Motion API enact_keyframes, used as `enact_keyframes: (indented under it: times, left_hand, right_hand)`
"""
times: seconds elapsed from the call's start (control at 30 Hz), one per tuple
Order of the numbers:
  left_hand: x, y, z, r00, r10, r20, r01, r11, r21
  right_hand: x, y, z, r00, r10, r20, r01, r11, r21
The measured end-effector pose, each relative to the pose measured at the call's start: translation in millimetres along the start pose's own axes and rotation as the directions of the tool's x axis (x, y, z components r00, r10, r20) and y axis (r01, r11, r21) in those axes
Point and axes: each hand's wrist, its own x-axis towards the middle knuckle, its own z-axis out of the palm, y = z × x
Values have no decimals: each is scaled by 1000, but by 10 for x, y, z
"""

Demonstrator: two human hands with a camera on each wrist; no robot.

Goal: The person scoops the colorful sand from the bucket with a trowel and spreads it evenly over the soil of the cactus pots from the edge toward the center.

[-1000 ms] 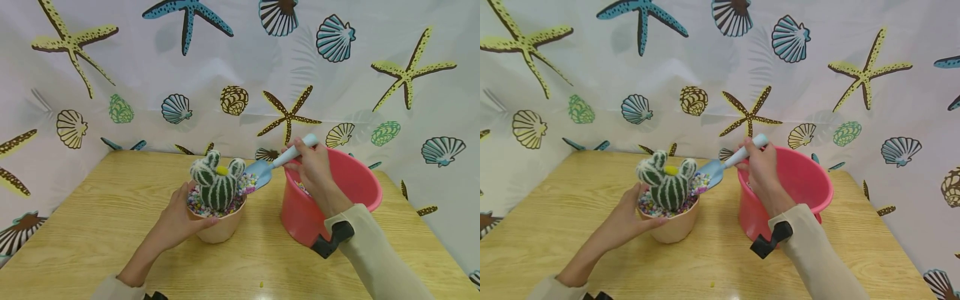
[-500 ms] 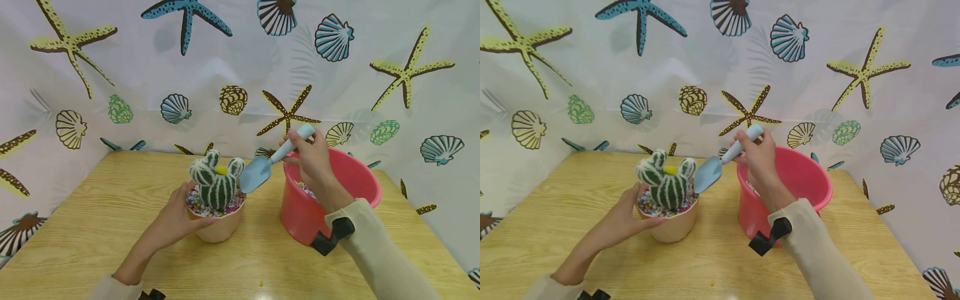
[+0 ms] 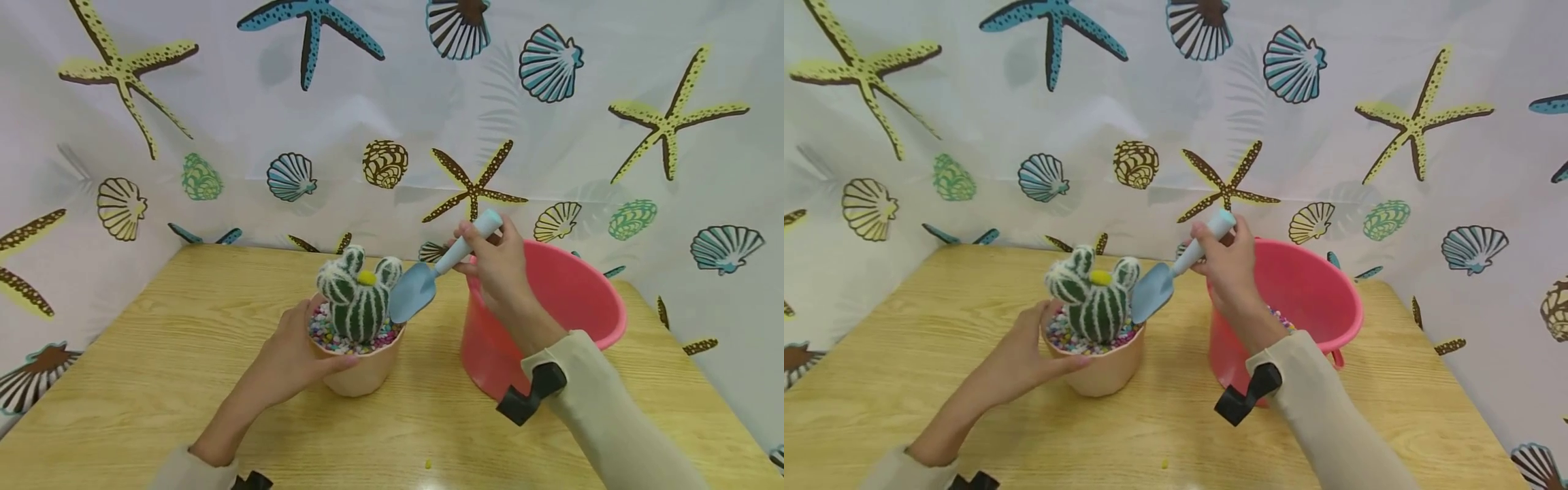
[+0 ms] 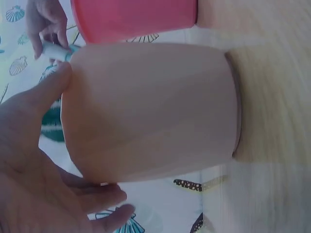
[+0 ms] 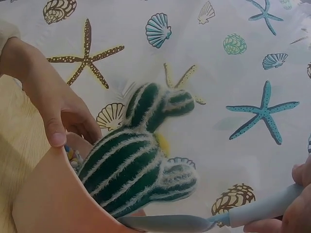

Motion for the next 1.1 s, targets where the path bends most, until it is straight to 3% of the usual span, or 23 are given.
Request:
enact_keyframes:
  times: [0.27,0.37,0.5,0.6,0.73,0.93,1.1]
  left_hand:
    - [170,-236,-55,984,160,83,-148,980,-135]
    - [146,-220,-22,992,106,74,-100,992,-81]
    - [68,-54,45,1000,-15,8,14,998,66]
    - [53,36,76,998,-41,-39,45,993,112]
    - [75,52,13,1000,-26,-14,27,994,109]
    - [201,-57,-96,990,106,91,-104,994,-33]
    - [214,-89,-94,989,81,123,-76,996,-51]
  right_hand:
    - [27,-17,-96,1000,-2,-2,2,1000,-2]
    - [37,-16,-128,1000,15,-11,-15,1000,4]
    - [53,-31,-180,999,47,-23,-46,998,38]
    - [62,-41,-218,997,76,-24,-75,996,51]
    - [75,-60,-282,992,127,-20,-124,987,98]
    - [100,-84,-405,985,173,-12,-168,967,191]
    - [98,-93,-469,981,193,14,-191,949,250]
